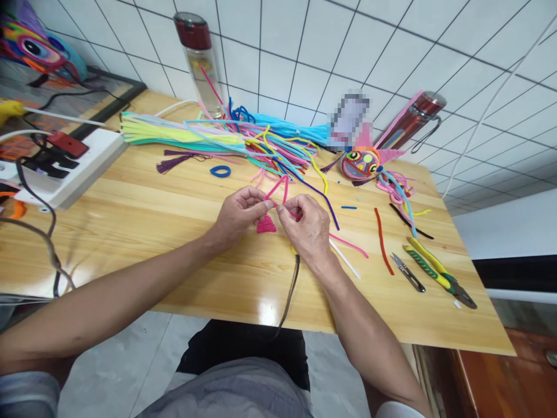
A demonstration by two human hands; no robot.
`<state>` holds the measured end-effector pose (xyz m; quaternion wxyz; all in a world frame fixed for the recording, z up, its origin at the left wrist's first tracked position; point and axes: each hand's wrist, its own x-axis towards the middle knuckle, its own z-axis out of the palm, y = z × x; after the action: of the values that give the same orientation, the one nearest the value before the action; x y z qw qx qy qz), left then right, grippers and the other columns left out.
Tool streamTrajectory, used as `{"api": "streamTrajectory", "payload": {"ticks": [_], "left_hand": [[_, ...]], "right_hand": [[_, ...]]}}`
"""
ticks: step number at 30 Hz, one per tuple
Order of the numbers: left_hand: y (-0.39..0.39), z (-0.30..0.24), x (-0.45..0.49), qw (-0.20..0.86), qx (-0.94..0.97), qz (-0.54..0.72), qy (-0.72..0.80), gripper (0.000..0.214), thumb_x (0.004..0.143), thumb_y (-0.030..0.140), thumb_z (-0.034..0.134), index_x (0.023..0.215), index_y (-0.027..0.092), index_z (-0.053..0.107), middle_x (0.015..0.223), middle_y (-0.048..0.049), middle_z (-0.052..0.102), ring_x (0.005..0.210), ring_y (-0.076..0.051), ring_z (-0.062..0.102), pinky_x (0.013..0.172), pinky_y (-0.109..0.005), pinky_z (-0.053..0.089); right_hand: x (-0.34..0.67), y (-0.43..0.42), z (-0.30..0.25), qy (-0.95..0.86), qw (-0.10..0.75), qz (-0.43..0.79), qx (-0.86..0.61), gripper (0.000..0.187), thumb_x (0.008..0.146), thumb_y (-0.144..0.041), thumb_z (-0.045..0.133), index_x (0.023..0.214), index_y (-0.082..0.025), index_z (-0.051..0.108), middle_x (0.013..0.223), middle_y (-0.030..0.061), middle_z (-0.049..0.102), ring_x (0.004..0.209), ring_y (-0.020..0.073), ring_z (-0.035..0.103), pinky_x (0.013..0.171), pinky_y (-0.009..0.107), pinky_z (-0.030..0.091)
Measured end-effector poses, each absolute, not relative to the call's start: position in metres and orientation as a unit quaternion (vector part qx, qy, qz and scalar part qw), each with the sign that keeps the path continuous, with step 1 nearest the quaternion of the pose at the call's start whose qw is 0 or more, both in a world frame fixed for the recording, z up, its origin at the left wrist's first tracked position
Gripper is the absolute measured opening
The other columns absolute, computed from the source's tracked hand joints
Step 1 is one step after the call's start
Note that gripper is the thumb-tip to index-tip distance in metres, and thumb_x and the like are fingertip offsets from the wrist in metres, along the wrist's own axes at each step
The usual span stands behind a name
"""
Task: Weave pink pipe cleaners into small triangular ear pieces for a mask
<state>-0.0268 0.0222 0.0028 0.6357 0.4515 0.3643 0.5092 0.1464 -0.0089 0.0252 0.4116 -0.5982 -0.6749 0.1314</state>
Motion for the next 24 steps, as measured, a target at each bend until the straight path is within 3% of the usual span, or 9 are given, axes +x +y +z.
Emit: {"api": "streamTrajectory", "payload": {"ticks": [6, 12, 15, 19, 24], "left_hand": [[0.02, 0.005, -0.027, 0.634, 0.44, 0.508, 0.383, 0.041, 0.065, 0.044, 0.093, 0.082, 0.02, 0.065, 0.067, 0.0044, 0.064, 0.055, -0.008, 0.052, 0.053, -0.023, 0.04], [0.026, 0.005, -0.029, 0.629, 0.422, 0.514, 0.402, 0.04, 0.064, 0.044, 0.092, 0.08, 0.02, 0.065, 0.064, 0.0049, 0.063, 0.054, -0.008, 0.052, 0.053, -0.023, 0.04], [0.03, 0.002, -0.03, 0.632, 0.407, 0.516, 0.411, 0.042, 0.063, 0.045, 0.092, 0.08, 0.02, 0.063, 0.06, 0.0061, 0.062, 0.051, -0.008, 0.05, 0.052, -0.023, 0.039], [0.033, -0.001, -0.03, 0.633, 0.394, 0.525, 0.411, 0.043, 0.063, 0.046, 0.092, 0.081, 0.02, 0.062, 0.06, 0.0064, 0.063, 0.049, -0.007, 0.048, 0.051, -0.023, 0.037], [0.033, -0.003, -0.03, 0.635, 0.39, 0.528, 0.407, 0.044, 0.063, 0.047, 0.092, 0.08, 0.019, 0.063, 0.061, 0.0063, 0.064, 0.049, -0.006, 0.048, 0.051, -0.023, 0.037]], "right_hand": [[0.143, -0.009, 0.025, -0.659, 0.406, 0.167, -0.611, 0.021, 0.087, -0.04, 0.073, 0.078, -0.025, 0.061, 0.069, -0.0035, 0.062, 0.064, 0.0148, 0.056, 0.063, 0.029, 0.045], [0.158, 0.002, 0.031, -0.638, 0.409, 0.237, -0.608, 0.025, 0.085, -0.047, 0.073, 0.087, -0.022, 0.068, 0.073, -0.0023, 0.068, 0.065, 0.0151, 0.06, 0.065, 0.029, 0.05], [0.182, 0.027, 0.036, -0.625, 0.401, 0.205, -0.638, 0.026, 0.085, -0.046, 0.072, 0.09, -0.021, 0.072, 0.076, -0.0007, 0.072, 0.069, 0.0167, 0.064, 0.07, 0.031, 0.051], [0.21, 0.077, 0.042, -0.641, 0.316, 0.112, -0.69, 0.019, 0.086, -0.031, 0.068, 0.095, -0.017, 0.077, 0.091, 0.0057, 0.081, 0.082, 0.0208, 0.071, 0.08, 0.034, 0.053], [0.211, 0.13, 0.04, -0.651, 0.151, 0.02, -0.744, 0.036, 0.096, -0.02, 0.054, 0.117, -0.016, 0.082, 0.119, 0.0123, 0.083, 0.108, 0.0254, 0.074, 0.096, 0.035, 0.053]]}}
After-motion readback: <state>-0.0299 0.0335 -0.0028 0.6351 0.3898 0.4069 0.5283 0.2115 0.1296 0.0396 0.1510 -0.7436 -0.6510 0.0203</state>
